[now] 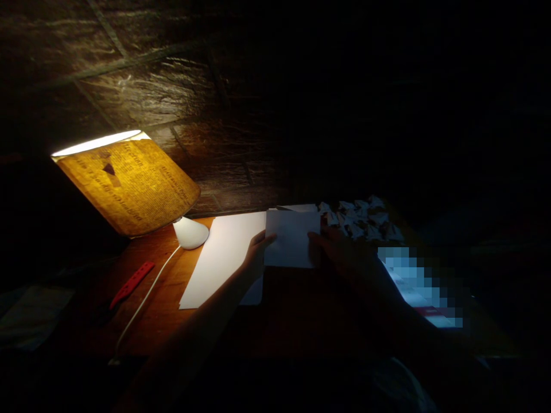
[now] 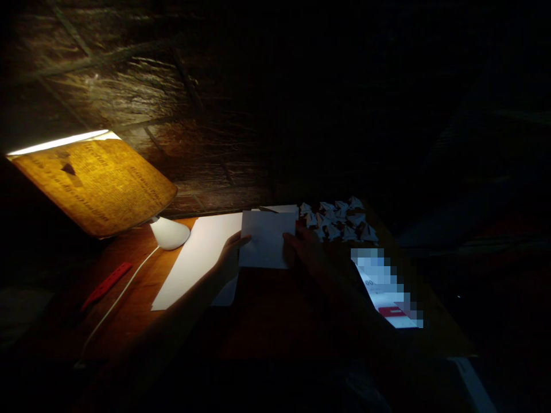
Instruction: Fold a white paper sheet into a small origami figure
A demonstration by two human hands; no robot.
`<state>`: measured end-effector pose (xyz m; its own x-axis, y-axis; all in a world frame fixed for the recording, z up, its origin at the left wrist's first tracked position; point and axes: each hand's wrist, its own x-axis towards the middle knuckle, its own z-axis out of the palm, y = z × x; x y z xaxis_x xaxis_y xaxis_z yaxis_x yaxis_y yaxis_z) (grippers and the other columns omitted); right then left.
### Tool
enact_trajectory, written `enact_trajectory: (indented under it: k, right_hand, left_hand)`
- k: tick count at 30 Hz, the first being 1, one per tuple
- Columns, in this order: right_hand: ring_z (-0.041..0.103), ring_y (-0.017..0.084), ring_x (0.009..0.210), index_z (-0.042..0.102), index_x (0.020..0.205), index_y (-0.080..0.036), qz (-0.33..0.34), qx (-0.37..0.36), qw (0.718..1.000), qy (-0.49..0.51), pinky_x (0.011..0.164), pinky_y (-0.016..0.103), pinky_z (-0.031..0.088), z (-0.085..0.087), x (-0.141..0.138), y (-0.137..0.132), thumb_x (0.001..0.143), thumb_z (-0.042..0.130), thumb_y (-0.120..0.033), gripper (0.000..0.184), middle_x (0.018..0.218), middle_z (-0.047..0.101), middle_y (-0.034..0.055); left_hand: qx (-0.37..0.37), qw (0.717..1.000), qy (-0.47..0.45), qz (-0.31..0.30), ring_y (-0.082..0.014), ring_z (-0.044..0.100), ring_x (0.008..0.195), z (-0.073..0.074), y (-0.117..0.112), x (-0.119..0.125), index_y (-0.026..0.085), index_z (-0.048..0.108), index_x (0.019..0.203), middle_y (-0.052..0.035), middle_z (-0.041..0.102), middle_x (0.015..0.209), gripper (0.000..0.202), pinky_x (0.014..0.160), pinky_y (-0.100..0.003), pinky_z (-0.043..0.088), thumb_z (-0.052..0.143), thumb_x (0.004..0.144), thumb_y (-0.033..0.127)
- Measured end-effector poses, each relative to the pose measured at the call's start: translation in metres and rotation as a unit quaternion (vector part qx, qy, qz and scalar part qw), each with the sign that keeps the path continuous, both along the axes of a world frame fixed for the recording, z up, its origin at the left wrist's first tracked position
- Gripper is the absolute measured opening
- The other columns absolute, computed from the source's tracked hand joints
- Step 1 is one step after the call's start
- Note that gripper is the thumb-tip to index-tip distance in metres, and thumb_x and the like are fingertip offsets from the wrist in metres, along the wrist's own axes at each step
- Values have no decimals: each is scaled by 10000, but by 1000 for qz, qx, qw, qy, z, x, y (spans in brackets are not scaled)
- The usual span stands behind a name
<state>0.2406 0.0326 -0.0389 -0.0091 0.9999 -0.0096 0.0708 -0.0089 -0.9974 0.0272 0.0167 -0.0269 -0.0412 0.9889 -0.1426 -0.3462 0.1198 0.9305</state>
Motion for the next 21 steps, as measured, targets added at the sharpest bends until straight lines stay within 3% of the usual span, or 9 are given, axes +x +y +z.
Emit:
enact_trajectory:
  k: [3,8,12,15,17,21]
  right_hand:
    - [711,234,773,724,995,-178,7,-42,998,51,708,365,563,1,0,-1,739,739,-404,341,908,779,76]
    - [731,263,953,726,1066,-215,32,-49,990,125,836,391,570,2,1,1,700,789,-366,400,1109,781,83]
    - [725,259,846,736,960,-206,1,-45,992,114,764,386,565,-3,3,4,668,803,-360,337,955,788,68]
    - [710,238,756,728,887,-200,-38,-55,988,137,696,361,559,-5,3,6,634,827,-349,310,856,777,51]
    - [719,245,777,728,899,-196,-28,-68,980,185,705,366,573,-4,2,7,601,854,-319,347,861,778,56]
    - [729,256,805,722,890,-184,24,-96,959,265,733,380,600,1,-2,5,566,892,-286,380,848,770,74]
  left_hand:
    - [-1,1000,5,3,-151,621,572,-3,2,0,139,730,816,-20,707,680,413,567,-259,476,913,544,390]
    - [-18,1000,-1,-19,-161,637,594,-5,4,-2,118,742,832,-36,724,702,438,591,-265,480,926,523,369]
    - [-6,999,-19,-42,-150,606,577,-9,8,-5,109,739,869,-35,711,708,384,574,-261,449,879,616,362]
    - [31,997,-71,-18,-157,612,646,-10,10,-4,119,733,899,-31,697,738,322,641,-271,481,800,738,390]
    - [61,993,-99,-13,-190,658,795,-8,9,-4,135,732,1021,-49,726,861,354,759,-291,518,782,773,383]
    - [97,986,-108,-80,-263,670,1062,-1,2,-3,219,626,1345,-93,709,1214,674,891,-349,536,839,713,319]
